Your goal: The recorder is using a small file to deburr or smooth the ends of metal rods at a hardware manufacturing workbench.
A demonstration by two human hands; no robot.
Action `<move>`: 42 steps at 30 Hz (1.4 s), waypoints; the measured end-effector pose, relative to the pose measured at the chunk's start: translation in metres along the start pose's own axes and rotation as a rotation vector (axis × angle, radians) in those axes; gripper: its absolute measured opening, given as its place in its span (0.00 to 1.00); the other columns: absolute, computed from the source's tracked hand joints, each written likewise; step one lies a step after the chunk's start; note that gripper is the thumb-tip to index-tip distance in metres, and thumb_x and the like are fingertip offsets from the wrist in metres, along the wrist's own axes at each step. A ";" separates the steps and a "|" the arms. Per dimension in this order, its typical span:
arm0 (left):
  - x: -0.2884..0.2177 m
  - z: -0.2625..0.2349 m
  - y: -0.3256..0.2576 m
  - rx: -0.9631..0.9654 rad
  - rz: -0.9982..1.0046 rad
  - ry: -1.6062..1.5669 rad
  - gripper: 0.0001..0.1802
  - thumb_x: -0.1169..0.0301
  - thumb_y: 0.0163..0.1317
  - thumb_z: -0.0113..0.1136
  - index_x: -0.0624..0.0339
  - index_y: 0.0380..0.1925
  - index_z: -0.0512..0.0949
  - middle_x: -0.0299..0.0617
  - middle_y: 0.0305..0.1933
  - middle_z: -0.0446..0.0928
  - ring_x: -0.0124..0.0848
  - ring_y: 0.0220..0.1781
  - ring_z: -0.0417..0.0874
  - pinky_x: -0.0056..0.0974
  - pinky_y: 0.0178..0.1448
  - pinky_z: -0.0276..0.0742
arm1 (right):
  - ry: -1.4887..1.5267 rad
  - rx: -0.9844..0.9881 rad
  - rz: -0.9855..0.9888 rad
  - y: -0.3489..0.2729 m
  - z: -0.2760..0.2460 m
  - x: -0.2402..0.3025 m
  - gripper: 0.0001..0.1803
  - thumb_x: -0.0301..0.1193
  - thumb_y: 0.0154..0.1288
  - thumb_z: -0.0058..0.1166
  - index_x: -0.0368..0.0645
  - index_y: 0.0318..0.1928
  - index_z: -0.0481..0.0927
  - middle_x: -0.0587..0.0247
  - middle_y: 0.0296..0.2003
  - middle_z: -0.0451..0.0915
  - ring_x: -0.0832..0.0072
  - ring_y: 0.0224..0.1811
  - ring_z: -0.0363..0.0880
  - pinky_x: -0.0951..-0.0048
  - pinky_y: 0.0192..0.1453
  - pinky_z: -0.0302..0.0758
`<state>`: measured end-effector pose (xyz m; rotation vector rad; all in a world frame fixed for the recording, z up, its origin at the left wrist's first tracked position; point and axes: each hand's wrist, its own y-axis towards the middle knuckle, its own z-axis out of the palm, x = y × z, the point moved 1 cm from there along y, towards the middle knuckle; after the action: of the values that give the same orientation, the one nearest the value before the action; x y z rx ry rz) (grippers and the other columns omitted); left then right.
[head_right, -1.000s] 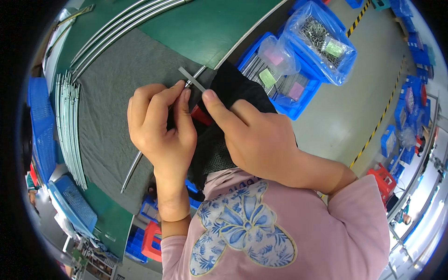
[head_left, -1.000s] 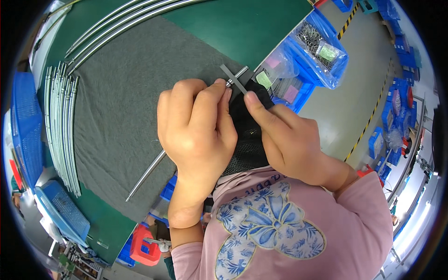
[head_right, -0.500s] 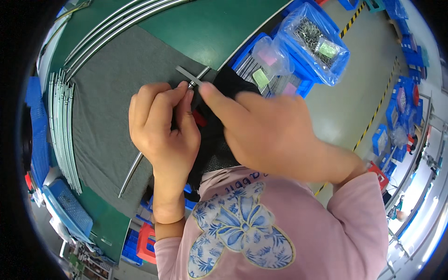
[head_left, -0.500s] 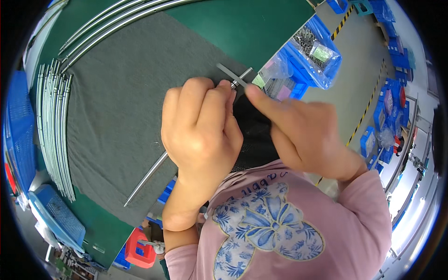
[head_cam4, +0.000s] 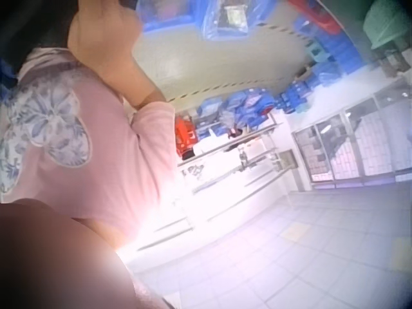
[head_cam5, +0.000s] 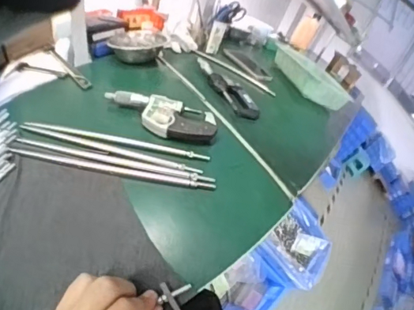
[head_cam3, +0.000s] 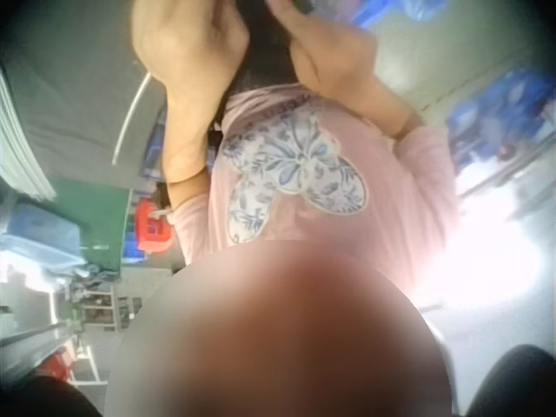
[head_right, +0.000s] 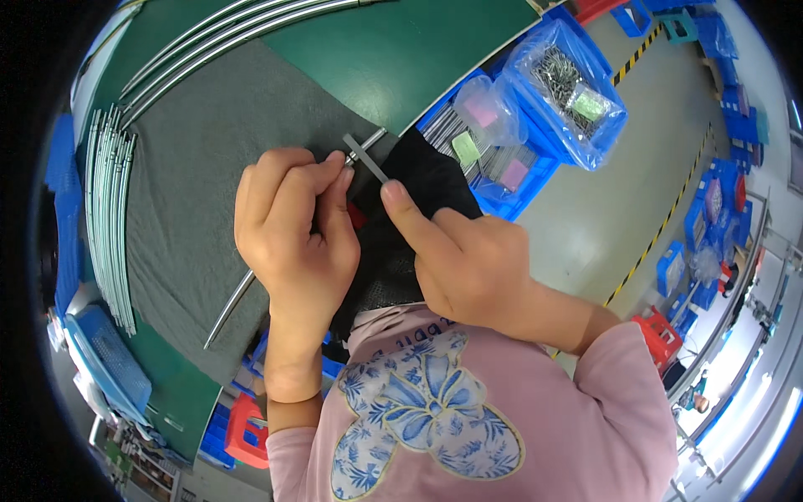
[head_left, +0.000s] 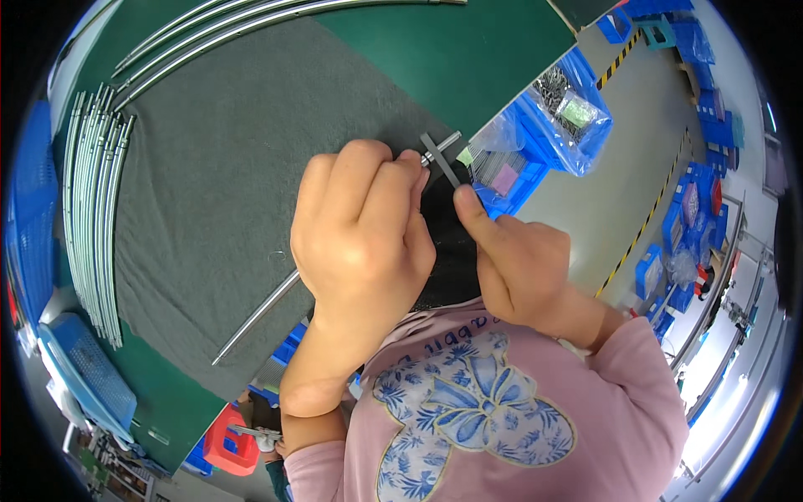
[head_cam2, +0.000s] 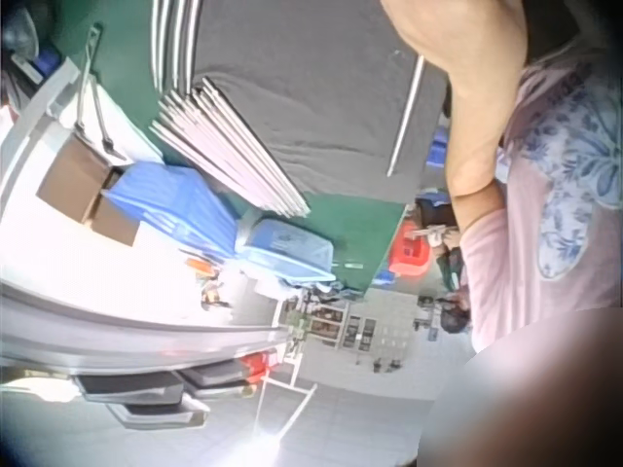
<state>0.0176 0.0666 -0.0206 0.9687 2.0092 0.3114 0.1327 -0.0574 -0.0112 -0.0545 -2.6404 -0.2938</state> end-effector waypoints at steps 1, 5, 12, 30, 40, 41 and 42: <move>0.000 0.001 0.000 0.014 0.006 0.013 0.09 0.82 0.41 0.63 0.63 0.26 0.78 0.40 0.29 0.71 0.38 0.26 0.70 0.38 0.27 0.68 | -0.006 -0.094 -0.025 -0.001 0.008 -0.006 0.31 0.19 0.46 0.50 0.37 0.57 0.75 0.64 0.14 0.63 0.71 0.10 0.62 0.69 0.14 0.59; -0.002 -0.004 0.002 0.031 0.016 0.031 0.09 0.82 0.41 0.63 0.63 0.27 0.78 0.40 0.29 0.71 0.38 0.26 0.70 0.38 0.28 0.68 | 0.064 -0.312 -0.089 0.033 0.027 -0.010 0.30 0.21 0.45 0.51 0.40 0.56 0.78 0.68 0.14 0.60 0.74 0.09 0.59 0.70 0.13 0.58; -0.001 -0.002 0.001 0.040 -0.015 0.019 0.10 0.82 0.40 0.64 0.63 0.26 0.78 0.40 0.28 0.71 0.38 0.26 0.70 0.39 0.27 0.68 | 0.027 -0.363 -0.145 0.017 0.042 -0.023 0.31 0.19 0.45 0.51 0.36 0.56 0.77 0.67 0.16 0.64 0.74 0.11 0.61 0.72 0.15 0.59; -0.001 0.001 0.002 -0.005 -0.006 0.013 0.10 0.81 0.39 0.63 0.64 0.26 0.78 0.40 0.29 0.70 0.38 0.27 0.70 0.39 0.28 0.68 | 0.020 -0.043 -0.091 0.009 -0.006 -0.015 0.34 0.21 0.44 0.52 0.41 0.59 0.74 0.66 0.15 0.63 0.71 0.10 0.62 0.69 0.13 0.60; -0.002 0.001 0.000 0.011 0.008 0.023 0.10 0.81 0.39 0.62 0.63 0.26 0.77 0.39 0.29 0.69 0.38 0.27 0.69 0.39 0.28 0.68 | -0.021 0.064 -0.047 0.012 -0.018 -0.009 0.29 0.22 0.49 0.51 0.40 0.57 0.75 0.65 0.17 0.68 0.71 0.13 0.67 0.69 0.16 0.63; -0.002 0.000 0.001 0.012 0.002 0.028 0.10 0.81 0.39 0.62 0.63 0.26 0.78 0.39 0.28 0.69 0.38 0.27 0.69 0.39 0.28 0.68 | 0.003 0.016 -0.090 0.027 -0.015 -0.009 0.31 0.21 0.47 0.51 0.38 0.58 0.75 0.66 0.16 0.67 0.72 0.13 0.66 0.69 0.16 0.63; -0.003 -0.001 0.001 0.019 0.004 0.023 0.10 0.81 0.39 0.62 0.63 0.26 0.78 0.39 0.28 0.69 0.38 0.27 0.69 0.39 0.28 0.68 | 0.027 -0.032 -0.132 0.038 -0.011 -0.009 0.33 0.20 0.44 0.51 0.37 0.58 0.75 0.66 0.16 0.66 0.73 0.12 0.65 0.69 0.16 0.62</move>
<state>0.0180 0.0651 -0.0177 0.9855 2.0345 0.3081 0.1491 -0.0229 0.0020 0.1132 -2.6170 -0.3781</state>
